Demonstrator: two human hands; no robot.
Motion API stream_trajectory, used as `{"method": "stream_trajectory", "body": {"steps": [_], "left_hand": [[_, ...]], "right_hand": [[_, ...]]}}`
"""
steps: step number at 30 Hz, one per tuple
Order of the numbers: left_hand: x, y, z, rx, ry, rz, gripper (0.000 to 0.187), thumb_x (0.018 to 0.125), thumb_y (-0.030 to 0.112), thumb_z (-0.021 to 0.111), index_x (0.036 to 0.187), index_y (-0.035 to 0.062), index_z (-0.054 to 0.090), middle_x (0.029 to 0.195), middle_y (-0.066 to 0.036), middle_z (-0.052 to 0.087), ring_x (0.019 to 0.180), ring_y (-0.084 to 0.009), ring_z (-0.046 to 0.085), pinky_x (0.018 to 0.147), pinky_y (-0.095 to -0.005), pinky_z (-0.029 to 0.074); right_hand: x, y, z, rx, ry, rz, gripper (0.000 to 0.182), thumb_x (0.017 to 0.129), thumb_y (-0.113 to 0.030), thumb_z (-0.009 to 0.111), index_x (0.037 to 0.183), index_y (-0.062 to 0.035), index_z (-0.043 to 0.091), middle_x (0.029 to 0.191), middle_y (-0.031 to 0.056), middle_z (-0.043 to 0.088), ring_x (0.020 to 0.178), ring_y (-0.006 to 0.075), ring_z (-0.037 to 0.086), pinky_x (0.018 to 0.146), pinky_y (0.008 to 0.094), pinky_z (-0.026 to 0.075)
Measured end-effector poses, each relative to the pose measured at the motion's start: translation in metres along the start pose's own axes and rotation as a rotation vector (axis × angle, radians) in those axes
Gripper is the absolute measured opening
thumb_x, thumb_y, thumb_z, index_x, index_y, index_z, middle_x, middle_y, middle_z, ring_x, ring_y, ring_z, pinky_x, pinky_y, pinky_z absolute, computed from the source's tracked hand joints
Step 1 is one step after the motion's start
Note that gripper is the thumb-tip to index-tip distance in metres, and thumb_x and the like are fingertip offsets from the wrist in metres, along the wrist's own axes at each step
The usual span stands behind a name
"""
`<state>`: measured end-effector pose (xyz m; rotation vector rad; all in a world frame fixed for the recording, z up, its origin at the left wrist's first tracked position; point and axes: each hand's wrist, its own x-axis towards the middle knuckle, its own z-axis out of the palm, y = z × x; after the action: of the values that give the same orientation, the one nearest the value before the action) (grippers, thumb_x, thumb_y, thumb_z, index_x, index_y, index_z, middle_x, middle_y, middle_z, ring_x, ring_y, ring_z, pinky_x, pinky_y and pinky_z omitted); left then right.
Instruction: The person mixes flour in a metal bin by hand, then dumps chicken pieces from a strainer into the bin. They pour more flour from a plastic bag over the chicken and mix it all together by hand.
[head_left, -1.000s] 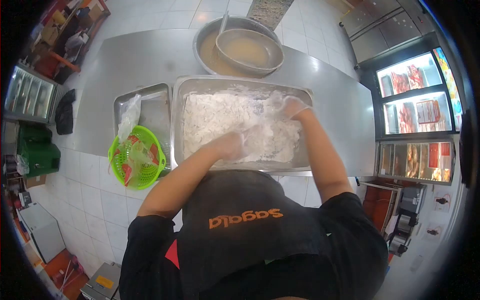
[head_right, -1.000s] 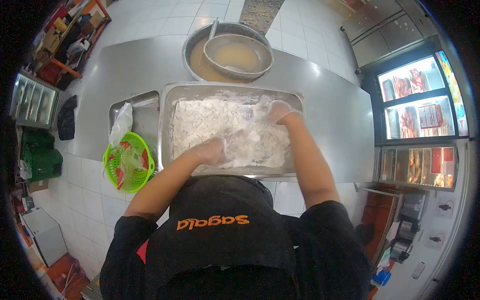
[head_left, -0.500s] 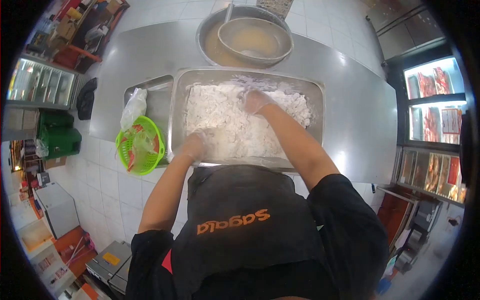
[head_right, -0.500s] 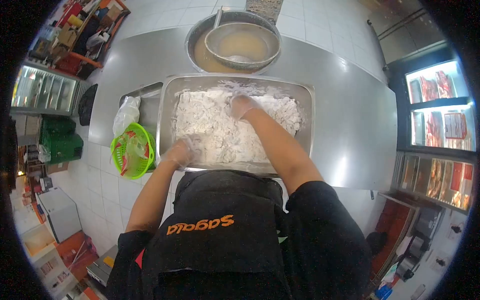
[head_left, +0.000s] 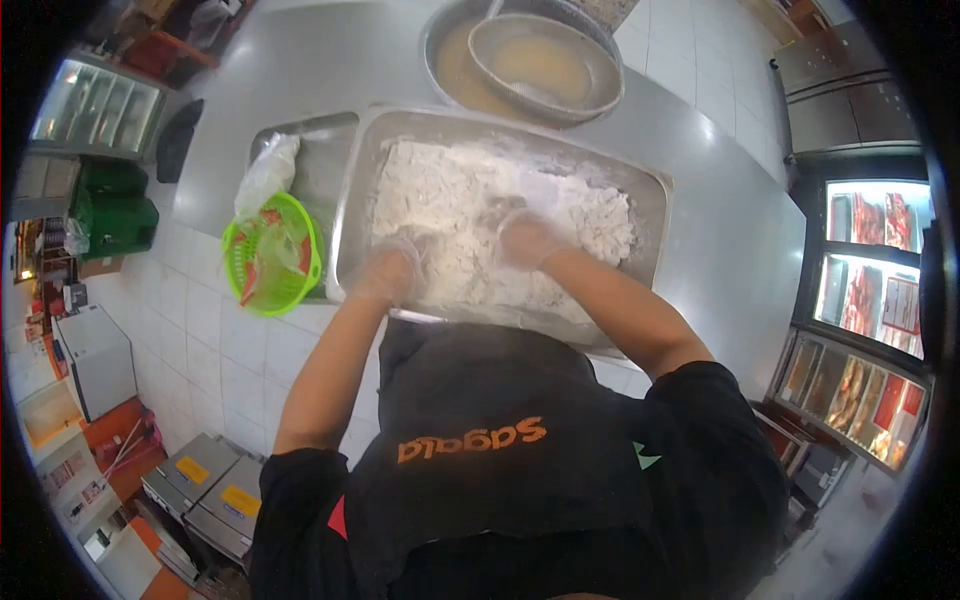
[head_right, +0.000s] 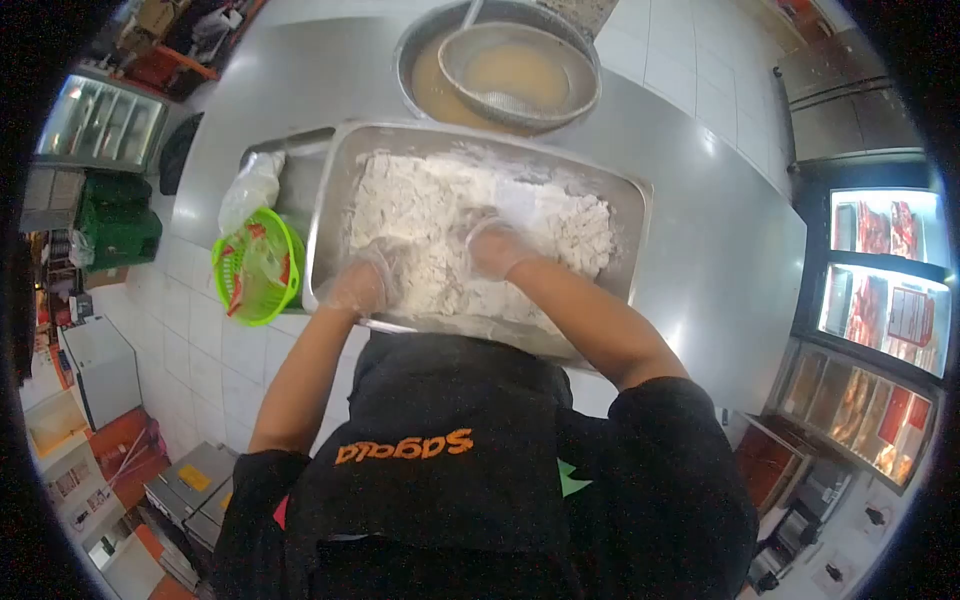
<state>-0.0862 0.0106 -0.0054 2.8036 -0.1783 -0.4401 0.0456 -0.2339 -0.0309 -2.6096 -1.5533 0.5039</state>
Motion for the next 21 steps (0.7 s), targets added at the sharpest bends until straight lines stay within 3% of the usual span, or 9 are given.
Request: {"method": "stream_trajectory", "body": {"steps": [3, 5, 7, 8, 10, 12, 15, 18, 21], "left_hand": [[0.011, -0.002, 0.011, -0.074, -0.059, -0.101, 0.048, 0.082, 0.023, 0.065, 0.128, 0.0085, 0.061, 0.124, -0.023, 0.062, 0.114, -0.0357, 0.06, 0.101, -0.0401, 0.047], [0.013, 0.008, -0.006, -0.129, -0.109, -0.186, 0.043, 0.083, 0.023, 0.065, 0.124, 0.0091, 0.064, 0.12, -0.024, 0.064, 0.109, -0.036, 0.063, 0.098, -0.0404, 0.049], [0.021, 0.0, -0.003, -0.152, -0.188, -0.293, 0.038, 0.085, 0.022, 0.064, 0.12, 0.0098, 0.066, 0.116, -0.023, 0.066, 0.104, -0.0373, 0.064, 0.094, -0.0402, 0.051], [0.021, -0.002, 0.002, -0.164, -0.233, -0.347, 0.035, 0.086, 0.022, 0.064, 0.119, 0.0102, 0.067, 0.113, -0.023, 0.067, 0.102, -0.0379, 0.065, 0.092, -0.04, 0.052], [0.011, 0.01, -0.02, -0.306, -0.123, -0.345, 0.035, 0.087, 0.024, 0.063, 0.118, 0.0082, 0.066, 0.11, -0.022, 0.068, 0.1, -0.0383, 0.065, 0.091, -0.0402, 0.052], [-0.004, 0.018, -0.043, -0.389, -0.013, -0.26, 0.036, 0.089, 0.026, 0.061, 0.118, 0.0035, 0.066, 0.111, -0.023, 0.067, 0.101, -0.0369, 0.066, 0.091, -0.0406, 0.052], [0.005, 0.004, -0.014, -0.258, 0.109, -0.187, 0.04, 0.088, 0.026, 0.062, 0.12, 0.0018, 0.064, 0.115, -0.025, 0.065, 0.103, -0.0358, 0.065, 0.093, -0.0411, 0.051], [0.006, 0.005, -0.004, 0.049, -0.078, -0.081, 0.042, 0.088, 0.025, 0.063, 0.124, 0.0026, 0.062, 0.117, -0.028, 0.062, 0.106, -0.036, 0.064, 0.095, -0.0414, 0.049], [0.013, 0.003, -0.009, -0.067, -0.181, -0.146, 0.042, 0.088, 0.023, 0.061, 0.126, 0.003, 0.06, 0.114, -0.028, 0.063, 0.104, -0.0389, 0.064, 0.092, -0.0423, 0.05]], "right_hand": [[-0.004, 0.0, 0.039, 0.094, 0.217, 0.064, 0.044, 0.074, -0.025, 0.075, 0.116, -0.0122, 0.069, 0.133, 0.0189, 0.058, 0.12, 0.0339, 0.056, 0.102, 0.0435, 0.047], [0.023, 0.027, 0.052, 0.153, 0.113, 0.165, 0.03, 0.076, -0.023, 0.072, 0.104, -0.0126, 0.071, 0.116, 0.0167, 0.066, 0.105, 0.031, 0.063, 0.092, 0.0419, 0.052], [0.025, 0.053, 0.044, 0.52, 0.144, 0.228, 0.022, 0.078, -0.023, 0.069, 0.096, -0.0112, 0.073, 0.099, 0.0154, 0.071, 0.089, 0.0281, 0.067, 0.081, 0.0396, 0.055], [0.01, 0.061, 0.016, 0.852, 0.234, 0.234, 0.02, 0.08, -0.023, 0.068, 0.094, -0.0097, 0.073, 0.089, 0.0151, 0.072, 0.08, 0.0267, 0.067, 0.075, 0.0382, 0.056], [-0.018, 0.071, -0.052, 0.783, 0.058, 0.187, 0.026, 0.081, -0.026, 0.067, 0.099, -0.0073, 0.072, 0.09, 0.0145, 0.073, 0.08, 0.0254, 0.067, 0.076, 0.0375, 0.055], [-0.035, 0.081, -0.102, 0.319, -0.338, 0.346, 0.033, 0.081, -0.029, 0.068, 0.108, -0.0093, 0.072, 0.101, 0.0154, 0.072, 0.088, 0.0293, 0.067, 0.085, 0.0386, 0.054], [-0.06, 0.056, -0.133, 0.055, -0.177, 0.414, 0.043, 0.082, -0.032, 0.066, 0.12, -0.0126, 0.068, 0.121, 0.0162, 0.066, 0.106, 0.0318, 0.064, 0.098, 0.0389, 0.05], [-0.041, 0.047, -0.075, 0.26, -0.207, 0.28, 0.068, 0.08, -0.032, 0.069, 0.143, -0.0181, 0.05, 0.146, 0.0164, 0.049, 0.13, 0.0313, 0.052, 0.11, 0.04, 0.042], [-0.046, 0.057, 0.028, -0.177, -0.125, 0.111, 0.081, 0.079, -0.033, 0.071, 0.151, -0.0176, 0.039, 0.149, 0.0172, 0.044, 0.135, 0.0286, 0.046, 0.112, 0.0383, 0.04]]}}
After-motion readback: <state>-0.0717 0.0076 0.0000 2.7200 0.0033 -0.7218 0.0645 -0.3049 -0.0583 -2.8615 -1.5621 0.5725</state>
